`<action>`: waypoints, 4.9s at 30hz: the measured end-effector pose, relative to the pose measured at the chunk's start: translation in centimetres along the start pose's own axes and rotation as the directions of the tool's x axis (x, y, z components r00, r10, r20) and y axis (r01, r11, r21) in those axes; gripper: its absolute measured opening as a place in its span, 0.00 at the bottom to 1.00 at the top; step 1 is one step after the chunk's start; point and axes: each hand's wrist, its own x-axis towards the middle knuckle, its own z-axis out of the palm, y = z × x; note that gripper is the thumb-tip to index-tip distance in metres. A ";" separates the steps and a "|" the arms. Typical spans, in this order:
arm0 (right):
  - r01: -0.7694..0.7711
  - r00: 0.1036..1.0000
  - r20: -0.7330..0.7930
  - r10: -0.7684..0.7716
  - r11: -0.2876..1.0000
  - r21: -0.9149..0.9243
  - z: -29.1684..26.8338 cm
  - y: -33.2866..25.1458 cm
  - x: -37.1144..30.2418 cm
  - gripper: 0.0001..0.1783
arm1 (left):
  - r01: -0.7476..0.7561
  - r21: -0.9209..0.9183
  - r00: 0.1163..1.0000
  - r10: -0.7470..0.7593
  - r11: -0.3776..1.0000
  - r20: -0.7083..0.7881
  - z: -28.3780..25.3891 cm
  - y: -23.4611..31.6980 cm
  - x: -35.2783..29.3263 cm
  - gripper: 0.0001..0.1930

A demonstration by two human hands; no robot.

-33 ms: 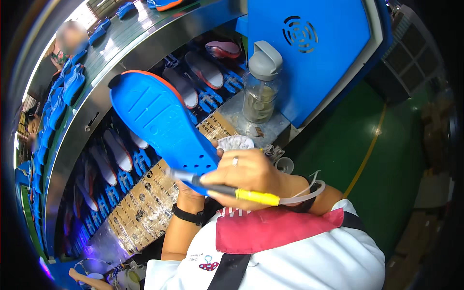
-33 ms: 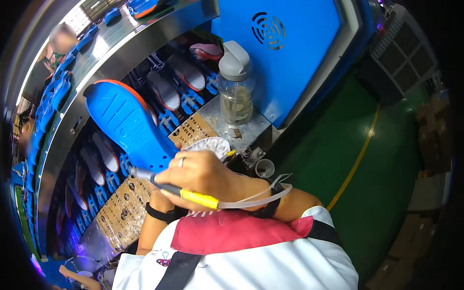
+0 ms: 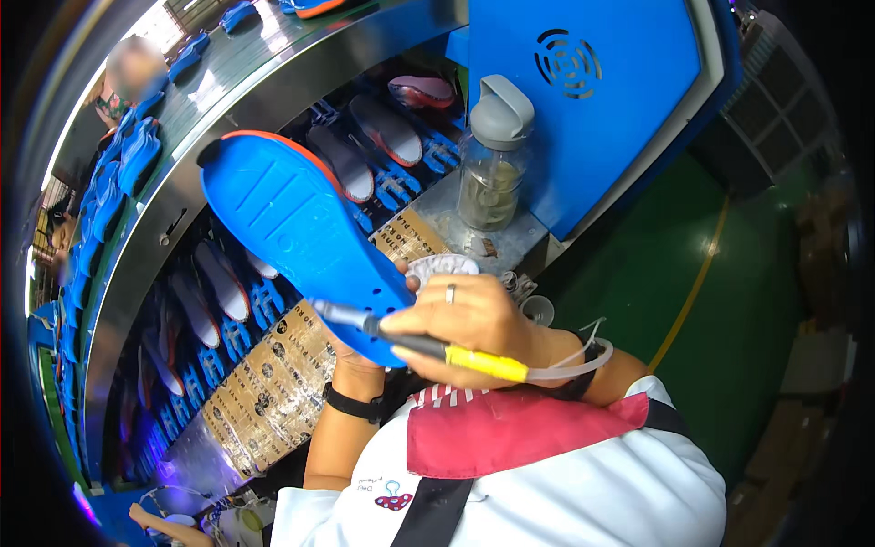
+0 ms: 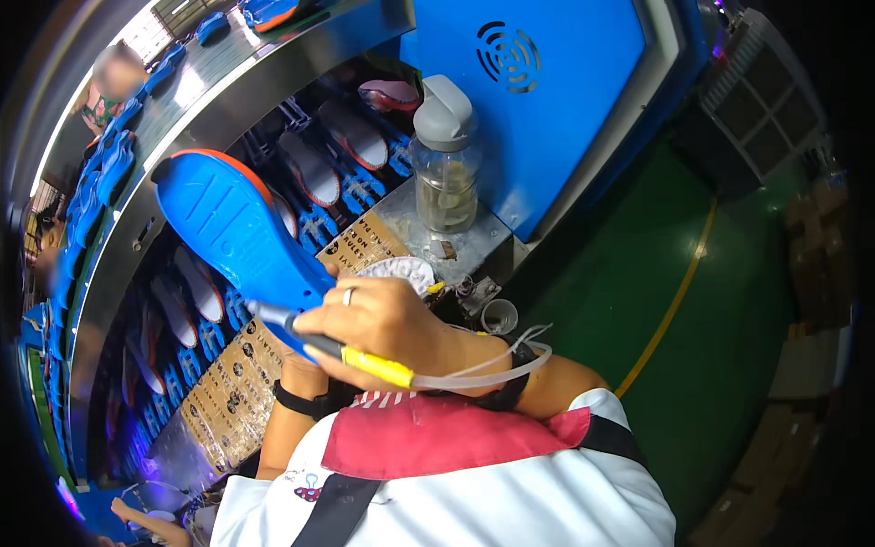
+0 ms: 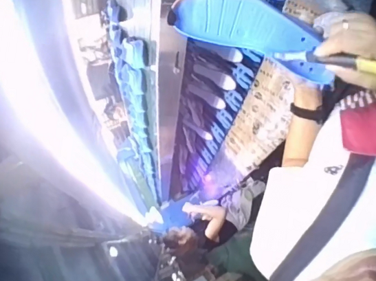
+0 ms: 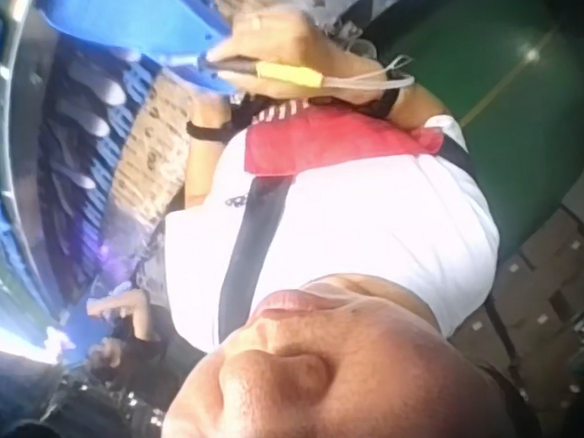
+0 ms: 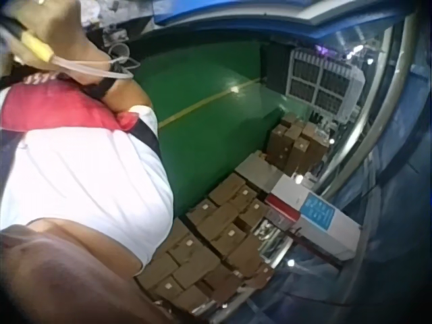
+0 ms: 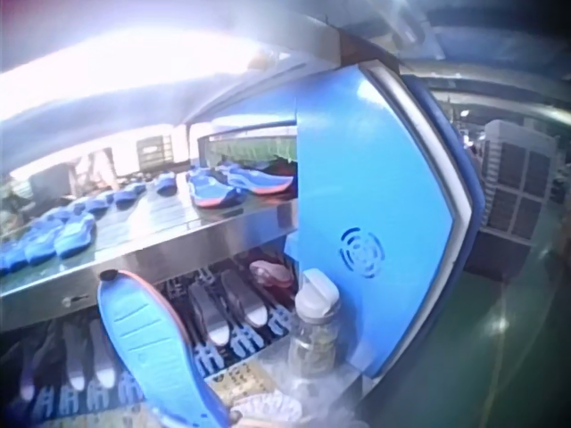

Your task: Applying glue to the bottom of blue shoe soles using a brush and placing them on a conveyor belt.

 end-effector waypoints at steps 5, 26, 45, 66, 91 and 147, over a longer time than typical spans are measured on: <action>-0.039 0.962 0.274 0.003 0.992 0.124 0.3 -0.2 -0.5 0.16 | 0.053 -0.032 0.987 -0.048 0.998 0.153 0.2 1.0 0.9 0.43; -0.280 0.835 0.544 0.080 0.914 0.295 -1.9 0.6 -0.6 0.14 | 0.139 0.666 0.987 -0.048 0.733 -0.153 2.7 7.2 -0.2 0.44; -0.095 0.801 0.596 -0.053 0.972 0.213 -0.9 1.4 -1.9 0.11 | 0.752 0.657 0.633 -0.342 0.059 -0.694 6.5 8.1 1.7 0.22; -0.235 0.844 0.510 0.167 0.969 0.073 -2.0 2.8 -4.0 0.15 | 0.737 0.638 0.675 -0.273 0.222 -0.685 4.8 12.2 -2.0 0.18; -0.393 0.895 0.246 0.371 0.918 0.046 -2.9 1.3 -3.9 0.15 | 0.052 0.064 0.951 -0.030 0.997 -0.306 -7.2 4.5 -11.1 0.49; -0.231 0.917 0.388 0.095 0.918 0.322 2.6 -3.0 -2.1 0.17 | -0.242 0.320 0.969 0.211 0.916 0.127 5.5 5.0 -2.8 0.51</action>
